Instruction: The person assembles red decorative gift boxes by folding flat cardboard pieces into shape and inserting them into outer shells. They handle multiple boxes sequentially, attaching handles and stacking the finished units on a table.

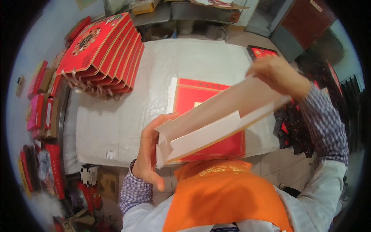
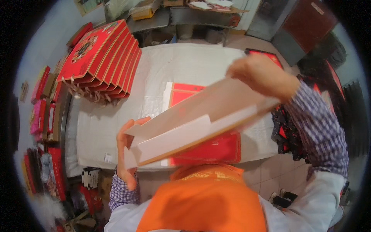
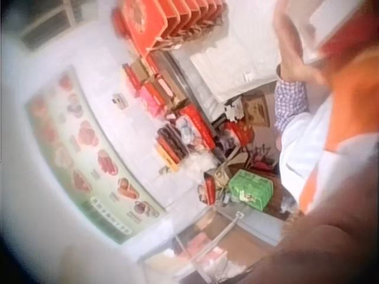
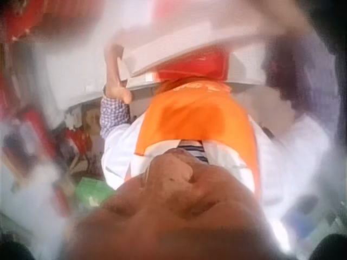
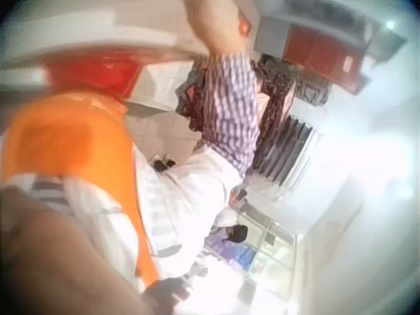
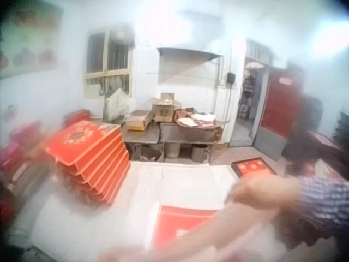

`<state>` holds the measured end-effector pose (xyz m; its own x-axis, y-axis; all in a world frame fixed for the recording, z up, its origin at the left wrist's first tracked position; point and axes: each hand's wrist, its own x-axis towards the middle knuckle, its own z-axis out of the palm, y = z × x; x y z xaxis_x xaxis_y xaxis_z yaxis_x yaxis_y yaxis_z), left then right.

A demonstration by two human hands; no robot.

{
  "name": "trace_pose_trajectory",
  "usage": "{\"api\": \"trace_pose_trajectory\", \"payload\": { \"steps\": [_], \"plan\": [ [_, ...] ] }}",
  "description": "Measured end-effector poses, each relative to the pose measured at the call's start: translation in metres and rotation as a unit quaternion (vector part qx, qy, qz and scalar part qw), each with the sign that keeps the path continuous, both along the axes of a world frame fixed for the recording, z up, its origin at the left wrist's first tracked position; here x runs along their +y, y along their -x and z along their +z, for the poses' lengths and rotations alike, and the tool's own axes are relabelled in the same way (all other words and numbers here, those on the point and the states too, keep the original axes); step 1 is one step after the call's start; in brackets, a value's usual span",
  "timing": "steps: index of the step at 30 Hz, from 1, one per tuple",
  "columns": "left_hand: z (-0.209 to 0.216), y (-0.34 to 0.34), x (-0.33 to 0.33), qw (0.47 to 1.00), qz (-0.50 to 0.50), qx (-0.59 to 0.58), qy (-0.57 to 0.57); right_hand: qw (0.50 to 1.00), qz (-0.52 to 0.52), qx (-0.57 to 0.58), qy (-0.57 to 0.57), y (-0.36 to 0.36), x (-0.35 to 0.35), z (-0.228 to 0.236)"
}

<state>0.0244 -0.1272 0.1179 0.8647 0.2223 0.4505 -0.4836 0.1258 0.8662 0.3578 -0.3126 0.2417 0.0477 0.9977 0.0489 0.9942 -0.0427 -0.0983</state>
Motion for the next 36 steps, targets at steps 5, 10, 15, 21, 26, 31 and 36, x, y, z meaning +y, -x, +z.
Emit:
{"api": "trace_pose_trajectory", "payload": {
  "steps": [5,10,15,21,26,31,36],
  "plan": [
    [0.024,-0.044,-0.024,0.978,-0.203,-0.004,-0.050,0.984,0.102,-0.145,0.016,-0.041,0.035,0.024],
    [0.037,-0.093,-0.034,0.934,-0.004,-0.058,-0.353,0.938,0.236,-0.252,0.024,-0.024,0.031,0.024],
    [0.065,-0.129,-0.001,0.789,0.350,-0.119,-0.490,0.935,0.278,-0.218,0.039,0.023,0.001,0.031],
    [0.105,-0.120,0.025,0.827,0.271,-0.114,-0.479,0.895,0.351,-0.273,0.049,0.066,-0.028,0.052],
    [0.114,-0.120,0.023,0.896,0.171,-0.065,-0.405,0.852,0.416,-0.288,-0.134,0.086,-0.037,0.036],
    [0.104,-0.111,0.009,0.801,0.235,-0.111,-0.540,0.872,0.390,-0.269,-0.122,0.087,-0.042,0.027],
    [0.086,-0.091,-0.012,0.705,0.235,-0.073,-0.665,0.956,0.283,-0.067,-0.030,0.081,-0.049,0.013]
  ]
}}
